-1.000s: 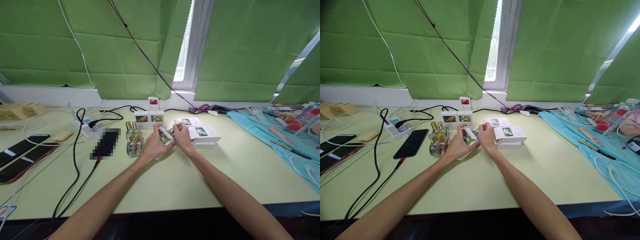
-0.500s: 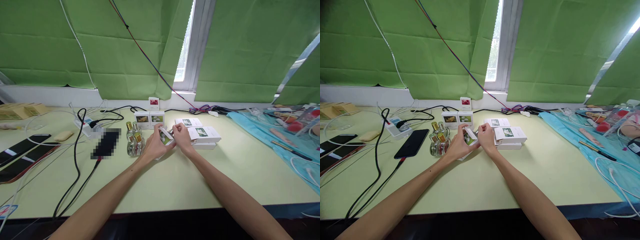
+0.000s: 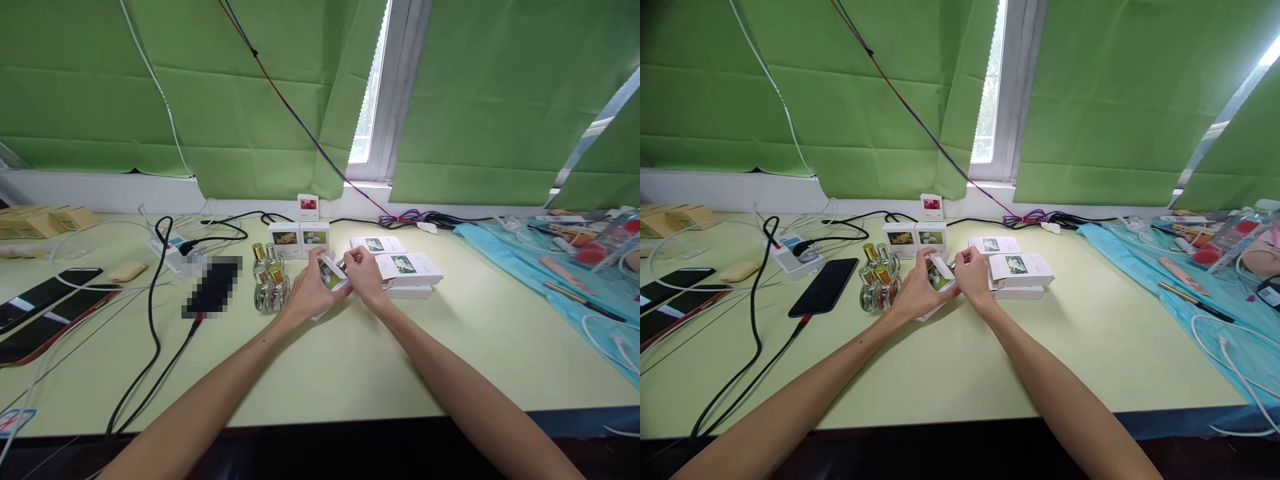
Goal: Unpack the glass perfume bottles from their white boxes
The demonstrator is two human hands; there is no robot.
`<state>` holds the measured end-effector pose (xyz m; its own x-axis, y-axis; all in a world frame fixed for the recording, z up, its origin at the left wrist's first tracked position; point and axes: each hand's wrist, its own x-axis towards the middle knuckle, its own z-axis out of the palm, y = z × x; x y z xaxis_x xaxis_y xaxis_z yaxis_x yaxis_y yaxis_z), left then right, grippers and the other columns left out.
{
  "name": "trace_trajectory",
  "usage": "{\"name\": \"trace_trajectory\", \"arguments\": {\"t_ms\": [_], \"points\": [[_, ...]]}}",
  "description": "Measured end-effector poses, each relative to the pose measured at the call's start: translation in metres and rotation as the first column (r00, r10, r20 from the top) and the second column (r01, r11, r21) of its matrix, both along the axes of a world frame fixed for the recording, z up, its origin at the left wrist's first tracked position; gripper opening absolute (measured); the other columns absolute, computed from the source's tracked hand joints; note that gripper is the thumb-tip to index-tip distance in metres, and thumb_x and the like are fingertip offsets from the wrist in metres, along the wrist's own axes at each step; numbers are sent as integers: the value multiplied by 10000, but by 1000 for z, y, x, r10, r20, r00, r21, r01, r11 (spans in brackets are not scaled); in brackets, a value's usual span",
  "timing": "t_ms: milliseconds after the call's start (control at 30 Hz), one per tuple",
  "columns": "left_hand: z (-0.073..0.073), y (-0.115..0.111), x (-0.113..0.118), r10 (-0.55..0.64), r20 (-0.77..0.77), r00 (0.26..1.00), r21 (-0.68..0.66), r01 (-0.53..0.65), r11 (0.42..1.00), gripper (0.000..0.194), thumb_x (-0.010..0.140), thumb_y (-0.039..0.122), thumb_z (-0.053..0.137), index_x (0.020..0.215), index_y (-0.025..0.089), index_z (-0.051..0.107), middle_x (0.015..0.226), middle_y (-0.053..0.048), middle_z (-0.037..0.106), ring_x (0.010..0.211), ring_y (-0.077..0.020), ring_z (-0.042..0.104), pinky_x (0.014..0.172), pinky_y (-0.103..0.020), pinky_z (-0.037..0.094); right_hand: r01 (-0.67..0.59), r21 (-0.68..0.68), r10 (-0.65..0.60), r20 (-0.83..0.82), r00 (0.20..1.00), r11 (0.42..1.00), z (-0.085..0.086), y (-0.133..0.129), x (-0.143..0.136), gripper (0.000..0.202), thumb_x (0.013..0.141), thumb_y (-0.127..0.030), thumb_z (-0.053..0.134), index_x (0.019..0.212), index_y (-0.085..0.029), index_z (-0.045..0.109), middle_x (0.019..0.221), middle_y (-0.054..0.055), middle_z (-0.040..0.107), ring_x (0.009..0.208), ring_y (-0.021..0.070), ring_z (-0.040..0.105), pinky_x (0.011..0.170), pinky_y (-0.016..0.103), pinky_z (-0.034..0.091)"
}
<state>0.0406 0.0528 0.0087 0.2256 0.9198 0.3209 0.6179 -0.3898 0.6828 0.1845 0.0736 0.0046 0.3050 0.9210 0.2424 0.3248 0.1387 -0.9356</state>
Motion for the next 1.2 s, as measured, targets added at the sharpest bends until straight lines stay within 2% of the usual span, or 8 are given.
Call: {"name": "trace_trajectory", "arguments": {"t_ms": [433,1200], "points": [[-1,1,-1,-13,7,1000,-7,13,1000,862,702,526,800,1375,273,323,1095,-46,691,905,-244,673,738,-331,480,-23,-11,23,15,1000,1000,3,-1,-1,136,840,-321,546,730,-243,533,733,0,673,745,206,646,724,324,448],[1,-1,-1,-14,10,1000,-4,14,1000,844,713,533,790,1367,264,329,1056,-46,687,863,-235,670,696,-317,470,-59,-22,60,13,998,998,3,-3,1,100,804,-327,549,752,-243,557,708,0,689,724,208,655,709,322,465]]}}
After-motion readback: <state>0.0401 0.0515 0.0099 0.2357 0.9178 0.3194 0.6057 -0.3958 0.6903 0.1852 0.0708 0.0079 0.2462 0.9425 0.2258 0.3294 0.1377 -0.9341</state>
